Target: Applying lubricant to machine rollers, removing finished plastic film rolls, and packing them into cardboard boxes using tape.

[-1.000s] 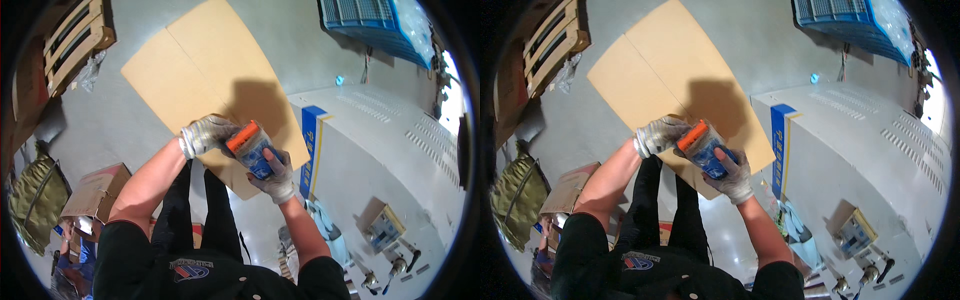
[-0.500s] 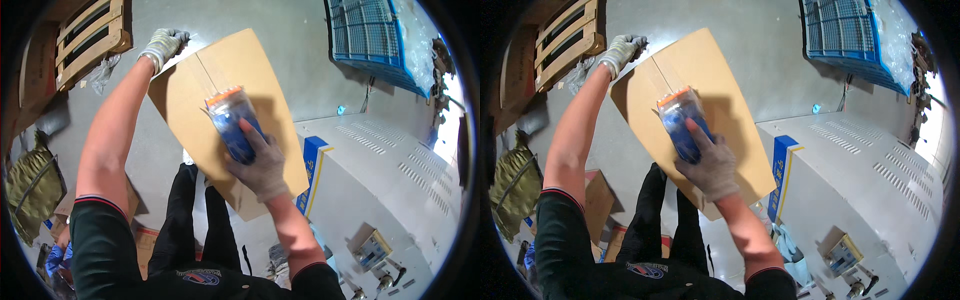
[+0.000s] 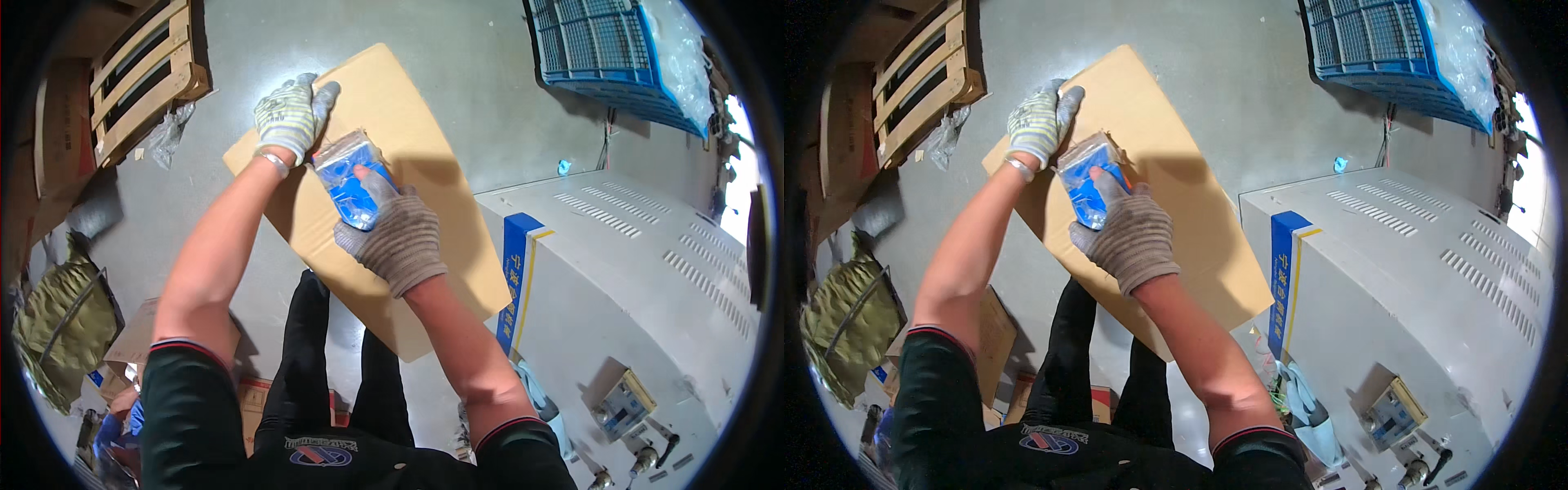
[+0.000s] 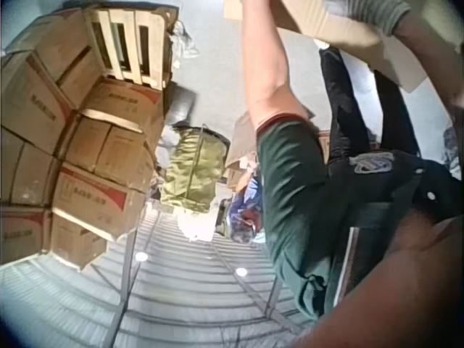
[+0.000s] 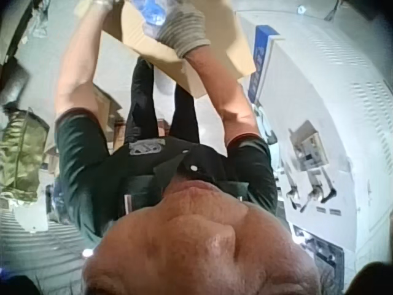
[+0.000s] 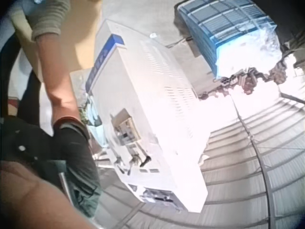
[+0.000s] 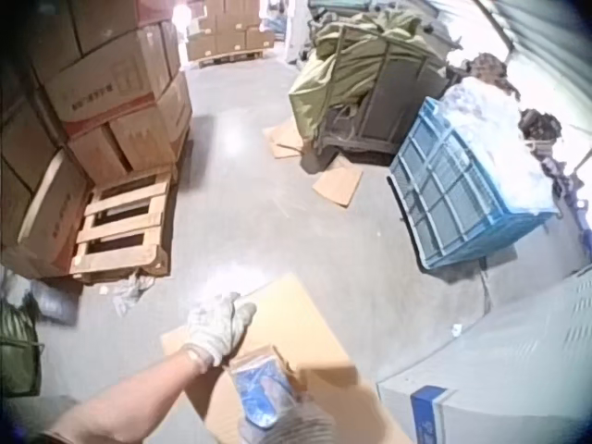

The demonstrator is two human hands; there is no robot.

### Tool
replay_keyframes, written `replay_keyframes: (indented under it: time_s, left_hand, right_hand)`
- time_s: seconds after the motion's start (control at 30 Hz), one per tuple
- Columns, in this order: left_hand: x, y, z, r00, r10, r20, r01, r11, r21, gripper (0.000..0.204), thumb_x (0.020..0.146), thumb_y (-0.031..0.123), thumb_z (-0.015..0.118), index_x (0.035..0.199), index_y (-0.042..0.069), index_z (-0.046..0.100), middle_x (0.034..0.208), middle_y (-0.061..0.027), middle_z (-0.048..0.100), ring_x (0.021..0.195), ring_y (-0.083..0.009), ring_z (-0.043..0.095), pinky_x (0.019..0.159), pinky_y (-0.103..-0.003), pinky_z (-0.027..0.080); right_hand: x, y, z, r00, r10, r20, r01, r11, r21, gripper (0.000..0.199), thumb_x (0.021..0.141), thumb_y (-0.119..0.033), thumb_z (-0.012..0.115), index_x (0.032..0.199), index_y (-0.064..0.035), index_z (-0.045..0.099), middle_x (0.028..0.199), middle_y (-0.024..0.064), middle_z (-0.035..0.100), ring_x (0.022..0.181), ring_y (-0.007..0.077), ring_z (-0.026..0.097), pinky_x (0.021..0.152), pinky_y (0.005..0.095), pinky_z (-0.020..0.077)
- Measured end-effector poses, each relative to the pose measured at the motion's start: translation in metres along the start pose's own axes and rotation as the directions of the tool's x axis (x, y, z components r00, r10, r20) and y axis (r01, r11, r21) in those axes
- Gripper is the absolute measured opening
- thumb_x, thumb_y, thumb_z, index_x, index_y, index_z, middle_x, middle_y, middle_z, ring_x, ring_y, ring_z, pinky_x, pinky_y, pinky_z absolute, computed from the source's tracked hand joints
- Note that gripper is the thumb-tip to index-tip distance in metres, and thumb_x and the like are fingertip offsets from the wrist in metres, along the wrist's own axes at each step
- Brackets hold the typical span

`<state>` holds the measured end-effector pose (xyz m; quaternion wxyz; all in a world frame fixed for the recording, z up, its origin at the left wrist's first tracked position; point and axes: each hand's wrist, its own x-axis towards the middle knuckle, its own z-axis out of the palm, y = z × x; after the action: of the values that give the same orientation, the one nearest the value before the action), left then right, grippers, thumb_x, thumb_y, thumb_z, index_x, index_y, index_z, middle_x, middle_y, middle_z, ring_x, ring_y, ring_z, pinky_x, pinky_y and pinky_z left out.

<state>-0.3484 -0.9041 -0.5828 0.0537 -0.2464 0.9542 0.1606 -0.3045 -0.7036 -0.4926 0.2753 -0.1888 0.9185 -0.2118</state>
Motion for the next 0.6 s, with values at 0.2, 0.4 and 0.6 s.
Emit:
replay_keyframes:
  time_s: [0.2,0.4,0.6]
  left_hand:
    - [0.01,0.012,0.018,0.994,0.023,-0.107,-0.012,0.995,0.102,0.058,0.089,0.058,0.033,0.111,0.012,0.061,0.105,-0.0158,0.064,0.101,-0.0337,0.059,0.088,-0.043,0.044]
    - [0.019,0.01,0.021,0.93,0.253,-0.268,-0.164,0.935,0.315,0.059,0.09,0.057,0.033,0.129,0.015,0.05,0.127,-0.014,0.054,0.119,-0.0318,0.047,0.101,-0.044,0.033]
    - [-0.136,0.139,0.095,0.814,0.523,-0.251,-0.484,0.851,0.204,0.066,0.086,0.047,0.051,0.136,0.005,0.038,0.14,-0.0179,0.038,0.131,-0.0343,0.033,0.11,-0.047,0.021]
  right_hand:
    - [-0.109,0.072,-0.015,0.977,-0.146,-0.157,0.17,0.973,0.154,0.073,0.057,-0.029,0.078,0.125,-0.0258,0.051,0.096,0.0163,0.057,0.081,0.0336,0.059,0.07,0.0428,0.051]
    - [-0.266,0.205,-0.017,0.998,-0.044,-0.042,0.047,0.995,0.084,0.084,0.051,-0.025,0.081,0.128,-0.0311,0.048,0.105,0.0149,0.057,0.079,0.0314,0.059,0.069,0.0405,0.0513]
    - [-0.26,0.222,-0.012,0.996,-0.076,-0.04,0.083,0.975,0.207,0.091,0.053,-0.028,0.079,0.134,-0.0375,0.039,0.107,0.0159,0.055,0.085,0.0343,0.058,0.07,0.0434,0.0503]
